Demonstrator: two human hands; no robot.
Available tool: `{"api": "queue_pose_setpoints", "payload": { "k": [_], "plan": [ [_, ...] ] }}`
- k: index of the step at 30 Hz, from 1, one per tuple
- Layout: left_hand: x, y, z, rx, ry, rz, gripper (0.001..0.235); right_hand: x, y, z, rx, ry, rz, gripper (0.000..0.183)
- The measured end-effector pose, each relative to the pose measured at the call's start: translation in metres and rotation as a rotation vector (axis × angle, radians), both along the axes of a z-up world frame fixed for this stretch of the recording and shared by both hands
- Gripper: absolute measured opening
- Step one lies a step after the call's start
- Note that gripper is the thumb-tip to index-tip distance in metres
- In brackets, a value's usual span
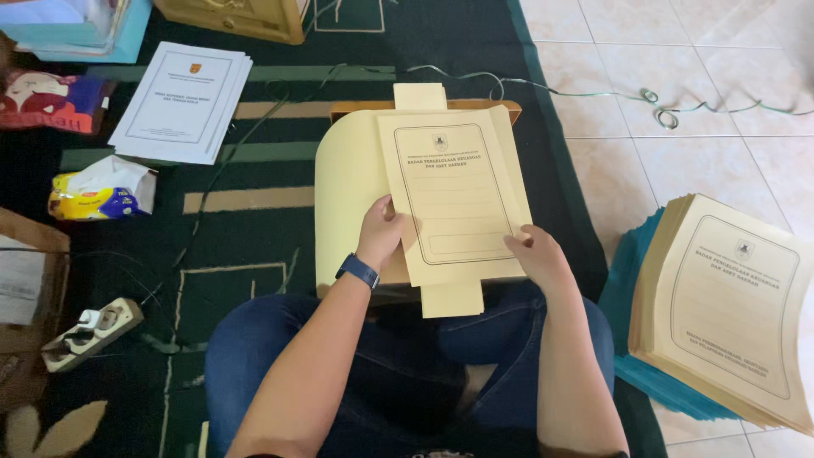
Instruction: The person sits on a rug and repeatedly places printed paper sheets into a pre-cut folder template, smoothing the flaps to secure them. The person handles the sheets one at a time from a stack and continues the process for the duration of the clip.
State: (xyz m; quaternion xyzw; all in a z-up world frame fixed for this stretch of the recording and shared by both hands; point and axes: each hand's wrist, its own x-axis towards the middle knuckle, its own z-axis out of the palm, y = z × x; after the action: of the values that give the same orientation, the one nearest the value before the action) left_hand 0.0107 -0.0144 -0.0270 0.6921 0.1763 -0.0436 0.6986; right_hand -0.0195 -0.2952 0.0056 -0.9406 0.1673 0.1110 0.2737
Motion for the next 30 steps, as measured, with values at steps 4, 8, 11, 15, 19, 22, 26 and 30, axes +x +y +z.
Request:
{"api": "queue_pose_setpoints", "payload": {
  "k": [4,8,11,15,19,22,26,30],
  "plan": [
    [0.014,0.012,-0.049,0.112,-0.018,-0.025,0.064,-0.001,-0.005,-0.014,-0.055,-0.048,0.019,0.074],
    [-0.007,0.007,0.012,0.320,-0.037,-0.128,0.063,-0.007,0.002,-0.005,-0.061,-0.088,0.040,0.067],
    [-0.019,-0.001,0.036,0.642,-0.098,-0.265,0.070,-0.010,0.005,-0.009,0.024,-0.148,0.036,0.061],
    [-0.011,-0.006,0.000,1.185,-0.342,-0.179,0.076,-0.017,0.024,0.011,0.068,-0.345,0.044,0.041],
    [0.024,-0.008,-0.092,1.162,-0.383,-0.297,0.021,-0.025,0.036,-0.021,-0.215,-0.602,0.209,0.037],
    [0.011,-0.010,-0.054,1.036,-0.327,-0.315,0.033,-0.041,0.075,0.007,-0.116,-0.607,0.391,0.039],
    [0.006,-0.004,0.002,0.368,0.058,-0.370,0.102,-0.057,0.111,0.018,0.000,-0.631,0.651,0.047],
    [-0.006,0.020,0.038,0.218,-0.063,-0.253,0.049,-0.048,0.103,0.006,0.248,-0.640,0.685,0.033]
  ]
}}
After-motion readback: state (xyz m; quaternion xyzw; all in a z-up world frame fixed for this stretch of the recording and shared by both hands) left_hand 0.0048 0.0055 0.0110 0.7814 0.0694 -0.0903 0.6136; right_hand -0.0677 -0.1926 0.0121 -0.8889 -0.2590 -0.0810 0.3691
